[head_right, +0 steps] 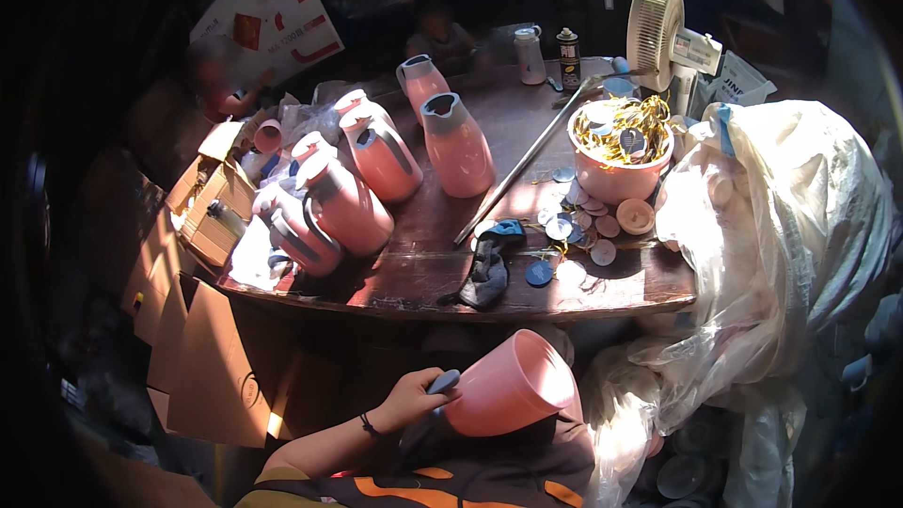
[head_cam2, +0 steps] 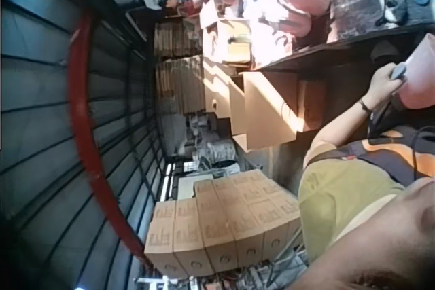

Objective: The person assembles pink kettles by attaching grey lids and handles, then securing them with small metal fasteners. They repeatedly pick up parts, fit them onto the kettle body, and tighten the fasteners before placing the finished units on the table.

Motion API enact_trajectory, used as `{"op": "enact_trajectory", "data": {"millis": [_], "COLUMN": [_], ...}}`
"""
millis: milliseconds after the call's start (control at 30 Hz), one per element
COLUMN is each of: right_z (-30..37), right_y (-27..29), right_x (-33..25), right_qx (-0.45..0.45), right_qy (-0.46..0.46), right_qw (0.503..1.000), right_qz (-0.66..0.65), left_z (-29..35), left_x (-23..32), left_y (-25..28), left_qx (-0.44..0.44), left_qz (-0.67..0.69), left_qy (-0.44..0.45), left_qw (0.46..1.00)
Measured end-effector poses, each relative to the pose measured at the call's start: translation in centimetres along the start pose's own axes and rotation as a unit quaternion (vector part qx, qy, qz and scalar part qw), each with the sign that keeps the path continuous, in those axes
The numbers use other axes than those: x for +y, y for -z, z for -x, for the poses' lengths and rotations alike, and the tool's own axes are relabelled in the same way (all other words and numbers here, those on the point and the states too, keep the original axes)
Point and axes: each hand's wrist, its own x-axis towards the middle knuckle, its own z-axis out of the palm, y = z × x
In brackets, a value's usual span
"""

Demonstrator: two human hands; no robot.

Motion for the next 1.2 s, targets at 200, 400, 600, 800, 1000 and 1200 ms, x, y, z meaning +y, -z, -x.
{"op": "enact_trajectory", "data": {"millis": [200, 400, 600, 800, 1000, 1200], "right_z": [0.1, 0.8, -0.6, 16.8, 16.2, 9.5], "right_y": [1.4, 3.2, 13.7, 29.3, 32.9, 29.1], "right_x": [1.3, 7.1, 10.2, -8.1, -15.2, -4.2], "right_qx": [0.006, 0.008, 0.038, 0.146, 0.005, 0.170], "right_qy": [-0.008, -0.041, 0.052, 0.215, 0.194, 0.118], "right_qw": [1.000, 0.996, 0.965, 0.930, 0.975, 0.910], "right_qz": [0.020, 0.082, 0.253, 0.261, 0.104, 0.360], "left_z": [0.9, 0.8, 0.0, 1.3, 1.8, 2.6], "left_x": [-4.8, -5.2, -5.0, -5.1, -5.4, -5.9], "left_y": [-0.7, 0.6, 2.3, 2.6, 2.4, 2.3], "left_qx": [0.005, 0.028, -0.001, -0.016, -0.045, -0.038], "left_qz": [0.108, 0.139, 0.149, 0.185, 0.105, 0.158], "left_qy": [0.061, 0.029, 0.029, 0.027, -0.006, 0.045], "left_qw": [0.992, 0.989, 0.988, 0.982, 0.993, 0.986]}}
